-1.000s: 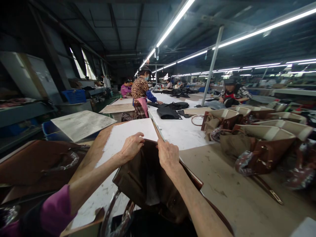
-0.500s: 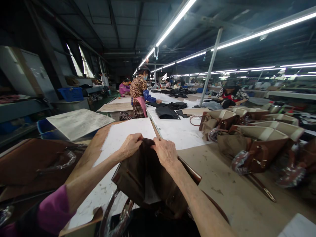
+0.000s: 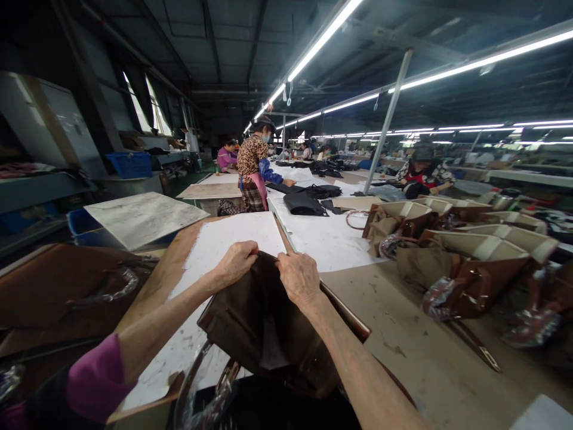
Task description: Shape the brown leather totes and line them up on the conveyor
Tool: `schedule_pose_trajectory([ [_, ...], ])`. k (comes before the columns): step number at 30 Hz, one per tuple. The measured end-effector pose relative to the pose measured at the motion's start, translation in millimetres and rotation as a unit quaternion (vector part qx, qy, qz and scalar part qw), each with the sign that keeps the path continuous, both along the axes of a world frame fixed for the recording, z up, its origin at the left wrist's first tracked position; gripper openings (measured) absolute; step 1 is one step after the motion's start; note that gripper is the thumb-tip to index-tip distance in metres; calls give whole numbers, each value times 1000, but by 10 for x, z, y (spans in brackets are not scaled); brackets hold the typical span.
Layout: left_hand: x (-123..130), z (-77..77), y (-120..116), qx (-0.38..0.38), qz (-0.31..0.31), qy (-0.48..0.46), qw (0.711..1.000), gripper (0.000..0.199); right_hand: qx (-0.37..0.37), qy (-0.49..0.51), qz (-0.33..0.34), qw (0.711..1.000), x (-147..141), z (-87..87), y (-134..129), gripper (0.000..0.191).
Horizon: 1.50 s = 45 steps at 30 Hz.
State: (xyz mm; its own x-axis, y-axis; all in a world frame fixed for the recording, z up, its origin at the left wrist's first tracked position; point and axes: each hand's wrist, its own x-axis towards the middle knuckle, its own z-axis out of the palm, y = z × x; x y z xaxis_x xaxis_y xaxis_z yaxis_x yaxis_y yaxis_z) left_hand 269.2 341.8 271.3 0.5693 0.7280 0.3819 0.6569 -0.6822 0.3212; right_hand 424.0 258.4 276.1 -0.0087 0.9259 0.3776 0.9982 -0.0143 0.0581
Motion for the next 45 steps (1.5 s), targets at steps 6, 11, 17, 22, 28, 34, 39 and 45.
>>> schedule_pose_trajectory([
  [6, -4, 3, 44, 0, -23, -25, 999, 14, -19, -6, -12, 1000, -9, 13, 19, 29],
  [11, 79, 13, 84, -1, -31, -38, 999, 12, -13, 16, -18, 1000, 103, -1, 88, 27],
  [17, 173, 7, 142, -3, -26, -64, 998, 23, -3, -2, -19, 1000, 100, 19, 143, 23],
  [22, 198, -44, 195, -17, -44, -66, 997, 19, -20, -25, -5, 999, 19, -5, 222, 25],
  [28, 231, -40, 203, -34, -41, -56, 997, 21, -20, 16, -12, 1000, 84, -57, 326, 28],
  [34, 294, -10, 199, -22, -35, -29, 999, 18, -29, 40, -30, 998, 93, -37, 318, 30],
  [39, 323, 8, 205, -15, -9, 4, 1000, 19, -85, 82, -20, 993, 109, 31, 338, 30],
  [45, 290, 45, 159, -11, 14, 25, 1000, 19, -158, 96, 21, 982, 408, 175, 211, 25],
])
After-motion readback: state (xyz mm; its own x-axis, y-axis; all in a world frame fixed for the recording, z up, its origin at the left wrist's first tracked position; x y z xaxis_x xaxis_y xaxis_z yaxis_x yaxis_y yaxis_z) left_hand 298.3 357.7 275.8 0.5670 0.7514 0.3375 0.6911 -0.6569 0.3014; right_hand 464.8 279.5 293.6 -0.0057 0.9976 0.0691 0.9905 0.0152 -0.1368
